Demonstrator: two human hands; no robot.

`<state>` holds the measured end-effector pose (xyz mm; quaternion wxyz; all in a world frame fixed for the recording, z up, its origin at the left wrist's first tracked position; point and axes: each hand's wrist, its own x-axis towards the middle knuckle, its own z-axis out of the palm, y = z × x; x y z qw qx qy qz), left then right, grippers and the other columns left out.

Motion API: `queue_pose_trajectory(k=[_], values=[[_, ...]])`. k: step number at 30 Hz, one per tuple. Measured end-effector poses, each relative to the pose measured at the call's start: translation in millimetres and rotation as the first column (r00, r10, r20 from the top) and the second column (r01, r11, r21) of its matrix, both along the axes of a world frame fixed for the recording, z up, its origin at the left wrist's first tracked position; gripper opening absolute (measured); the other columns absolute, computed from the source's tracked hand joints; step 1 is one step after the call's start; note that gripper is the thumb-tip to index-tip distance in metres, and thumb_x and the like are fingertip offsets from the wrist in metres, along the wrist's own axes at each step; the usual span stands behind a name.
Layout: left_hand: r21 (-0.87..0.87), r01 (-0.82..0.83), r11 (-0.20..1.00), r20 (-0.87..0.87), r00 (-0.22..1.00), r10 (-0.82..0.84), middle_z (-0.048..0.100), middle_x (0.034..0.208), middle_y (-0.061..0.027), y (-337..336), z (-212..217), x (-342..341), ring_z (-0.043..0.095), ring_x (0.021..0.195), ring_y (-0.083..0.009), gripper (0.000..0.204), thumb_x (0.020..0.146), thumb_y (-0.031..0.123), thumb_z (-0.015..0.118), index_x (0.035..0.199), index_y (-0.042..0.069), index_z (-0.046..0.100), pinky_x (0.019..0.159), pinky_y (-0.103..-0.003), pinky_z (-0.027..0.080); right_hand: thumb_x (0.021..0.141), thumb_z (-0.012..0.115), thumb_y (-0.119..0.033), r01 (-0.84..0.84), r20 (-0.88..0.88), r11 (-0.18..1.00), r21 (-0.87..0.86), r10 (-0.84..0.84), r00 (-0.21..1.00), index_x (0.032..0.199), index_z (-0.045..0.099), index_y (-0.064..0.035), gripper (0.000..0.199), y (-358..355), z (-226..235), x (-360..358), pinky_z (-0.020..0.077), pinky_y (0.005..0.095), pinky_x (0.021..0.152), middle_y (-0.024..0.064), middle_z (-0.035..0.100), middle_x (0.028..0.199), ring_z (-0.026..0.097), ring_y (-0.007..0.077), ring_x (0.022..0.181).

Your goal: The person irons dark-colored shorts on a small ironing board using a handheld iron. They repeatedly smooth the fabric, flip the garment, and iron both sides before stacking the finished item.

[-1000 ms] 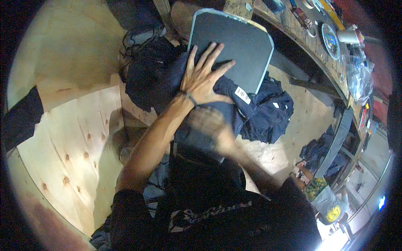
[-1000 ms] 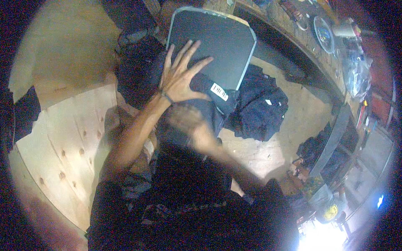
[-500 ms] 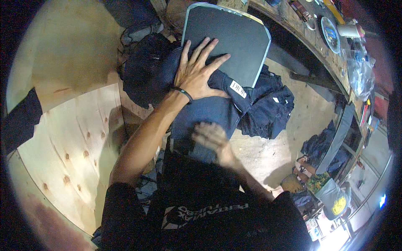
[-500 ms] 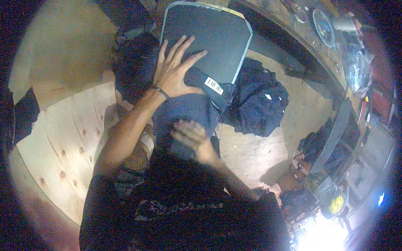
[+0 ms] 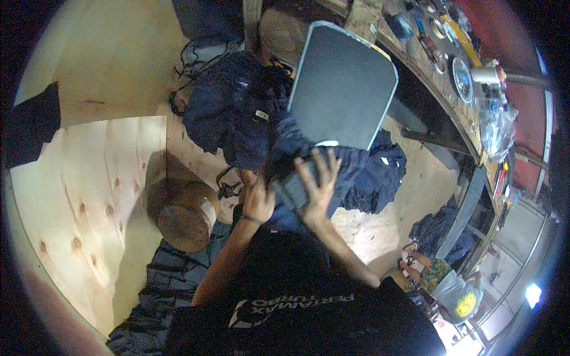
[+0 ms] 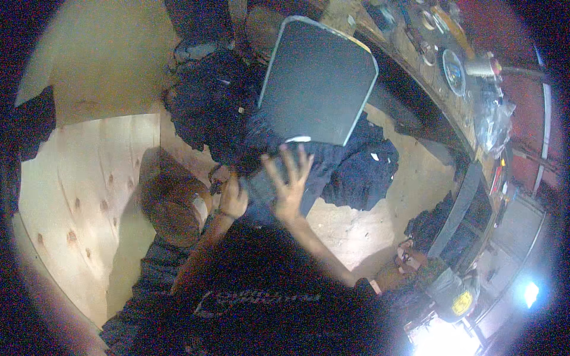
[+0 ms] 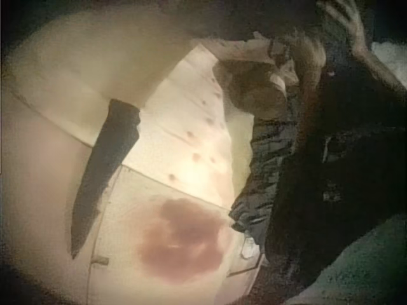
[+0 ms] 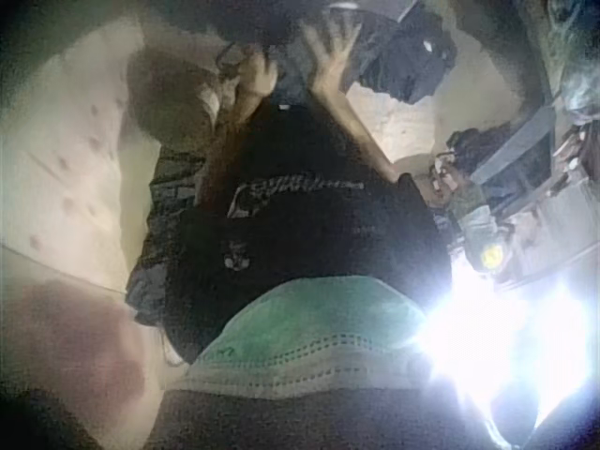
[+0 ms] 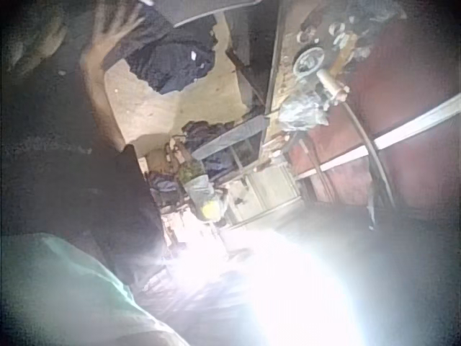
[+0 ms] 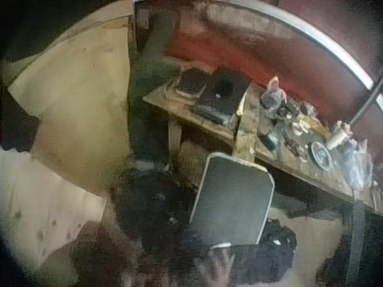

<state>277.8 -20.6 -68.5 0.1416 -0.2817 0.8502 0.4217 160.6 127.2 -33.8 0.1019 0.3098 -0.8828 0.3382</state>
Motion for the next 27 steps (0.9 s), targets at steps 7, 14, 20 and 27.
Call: queue_pose_trajectory(k=[7, 14, 20, 27], values=[[0.396, -0.258, 0.881, -0.116, 0.938, 0.327, 0.066, 0.133, -0.0222, -65.8, -8.6, 9.2, 0.063, 0.124, -0.0364, 0.032, 0.102, 0.011, 0.06, 0.131, -0.004, 0.063, 0.108, -0.045, 0.049, 0.071, 0.088, -0.025, -0.255, 0.275, 0.967, -0.002, 0.246, 0.93, 0.153, 0.054, -0.0191, 0.089, -90.5, 34.8, -3.9, 0.0077, 0.0768, 0.122, 0.0116, 0.046, 0.159, 0.027, 0.0442, 0.155], [0.091, -0.099, 0.991, -0.168, 0.979, 0.113, 0.043, 0.156, -0.0334, 15.1, 28.8, -26.9, 0.052, 0.137, -0.0497, 0.101, 0.095, 0.042, 0.076, 0.164, -0.002, 0.017, 0.118, -0.052, 0.037, 0.076, 0.083, -0.016, 0.315, 0.086, 0.944, 0.102, -0.324, 0.942, 0.144, 0.063, -0.0192, 0.071, 34.6, 46.4, -17.8, 0.0126, 0.0691, 0.126, 0.0123, 0.046, 0.16, 0.028, 0.0425, 0.156], [0.145, 0.142, 0.979, -0.194, 0.975, -0.113, 0.046, 0.154, -0.0332, -36.3, 18.0, 12.5, 0.054, 0.135, -0.0487, 0.079, 0.101, 0.04, 0.066, 0.156, -0.007, 0.034, 0.113, -0.049, 0.043, 0.066, 0.078, 0.003, 0.215, -0.005, 0.939, 0.267, -0.222, 0.975, 0.153, 0.055, -0.034, 0.097, -33.9, 27.1, -38.8, 0.0026, 0.0822, 0.118, 0.0078, 0.041, 0.163, 0.021, 0.0409, 0.158], [0.136, -0.05, 0.989, -0.515, 0.85, 0.114, 0.047, 0.152, -0.0335, -40.1, 60.4, -99.6, 0.049, 0.14, -0.0457, 0.076, 0.102, 0.039, 0.066, 0.154, -0.008, 0.037, 0.117, -0.05, 0.039, 0.066, 0.089, -0.01, 0.328, 0.049, 0.935, -0.135, -0.324, 0.945, 0.154, 0.054, -0.0232, 0.096, -24.7, 73.0, -103.1, 0.008, 0.0784, 0.12, 0.0163, 0.04, 0.163, 0.023, 0.0457, 0.156]])
